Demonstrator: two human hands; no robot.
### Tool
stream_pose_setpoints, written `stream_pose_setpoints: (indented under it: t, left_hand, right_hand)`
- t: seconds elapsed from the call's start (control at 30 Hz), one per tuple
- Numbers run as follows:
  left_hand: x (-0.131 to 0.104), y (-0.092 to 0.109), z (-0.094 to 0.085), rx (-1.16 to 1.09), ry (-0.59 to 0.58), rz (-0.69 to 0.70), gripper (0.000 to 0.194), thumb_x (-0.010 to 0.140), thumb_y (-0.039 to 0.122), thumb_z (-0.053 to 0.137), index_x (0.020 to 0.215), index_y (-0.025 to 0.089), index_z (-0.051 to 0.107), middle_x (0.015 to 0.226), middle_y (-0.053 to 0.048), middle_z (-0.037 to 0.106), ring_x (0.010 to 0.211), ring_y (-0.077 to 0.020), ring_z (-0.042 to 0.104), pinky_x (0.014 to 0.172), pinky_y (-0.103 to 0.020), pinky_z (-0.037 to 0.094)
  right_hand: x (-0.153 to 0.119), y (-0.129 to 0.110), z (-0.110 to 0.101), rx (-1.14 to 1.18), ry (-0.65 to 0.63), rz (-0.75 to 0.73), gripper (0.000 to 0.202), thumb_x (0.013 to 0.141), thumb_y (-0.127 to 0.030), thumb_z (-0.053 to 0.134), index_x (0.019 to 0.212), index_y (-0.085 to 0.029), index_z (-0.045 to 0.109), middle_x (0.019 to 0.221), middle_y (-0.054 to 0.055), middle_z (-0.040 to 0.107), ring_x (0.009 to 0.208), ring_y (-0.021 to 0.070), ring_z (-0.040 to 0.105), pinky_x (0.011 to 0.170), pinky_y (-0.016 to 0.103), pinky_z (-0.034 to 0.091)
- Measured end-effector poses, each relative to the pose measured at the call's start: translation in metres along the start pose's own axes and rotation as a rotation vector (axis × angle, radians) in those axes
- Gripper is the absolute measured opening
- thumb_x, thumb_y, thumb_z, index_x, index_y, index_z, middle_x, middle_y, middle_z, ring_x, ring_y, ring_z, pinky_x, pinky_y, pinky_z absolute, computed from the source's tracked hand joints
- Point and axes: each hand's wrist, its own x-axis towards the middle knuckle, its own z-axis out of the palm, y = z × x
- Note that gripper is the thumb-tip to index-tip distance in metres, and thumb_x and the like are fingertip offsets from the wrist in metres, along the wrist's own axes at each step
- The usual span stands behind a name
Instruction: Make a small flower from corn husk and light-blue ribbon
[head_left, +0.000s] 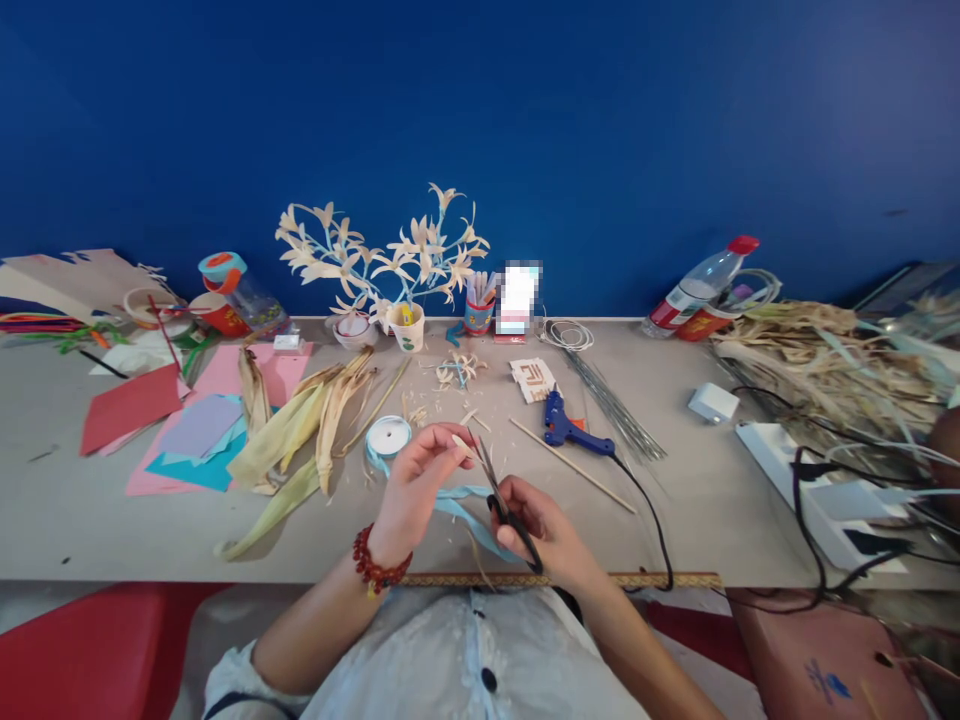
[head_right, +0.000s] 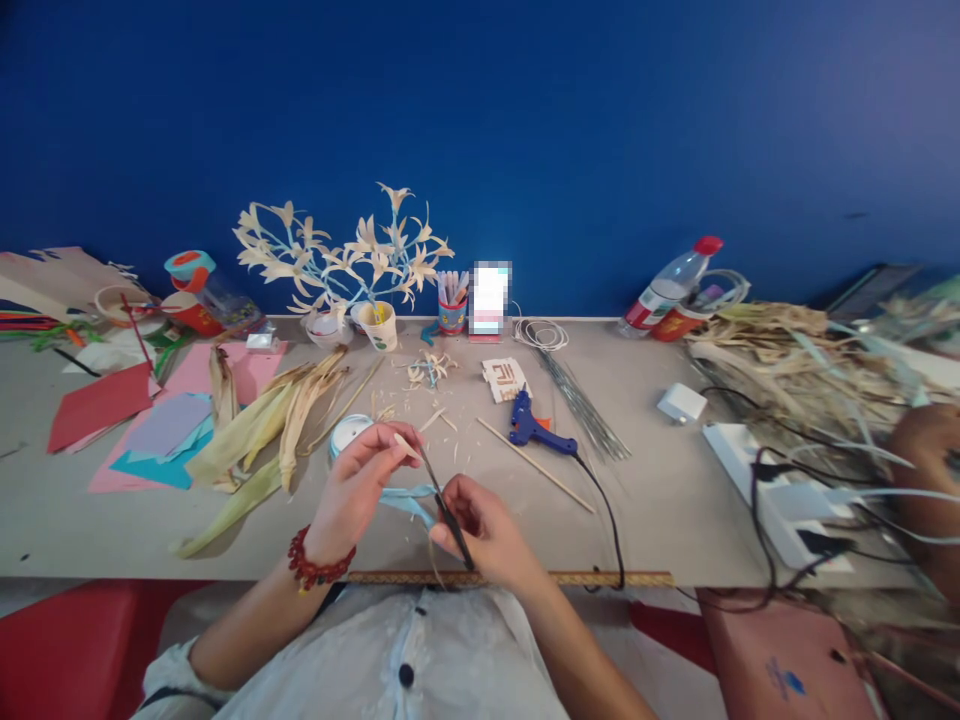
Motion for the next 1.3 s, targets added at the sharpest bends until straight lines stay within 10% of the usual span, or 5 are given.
stream_pose_setpoints:
  t: [1.3]
  left_hand:
    - [-0.004,0.007,-0.002,0.031,-0.031,-0.005,0.008,0.081,0.022,0.063,0.077,0.017,0.058,0.089,-0.003,0.061,0.079,-0.0135,0.056,0.077,-0.027,0.049]
  right_hand:
    - [0.001,-0.007,0.001,-0.016,0.086,0.042,0.049,0.067,-0.055,0.076,0.069,-0.021,0.041,0.058,-0.008,0.033,0.052,0.0085,0.024,0.046,0.023,0.017]
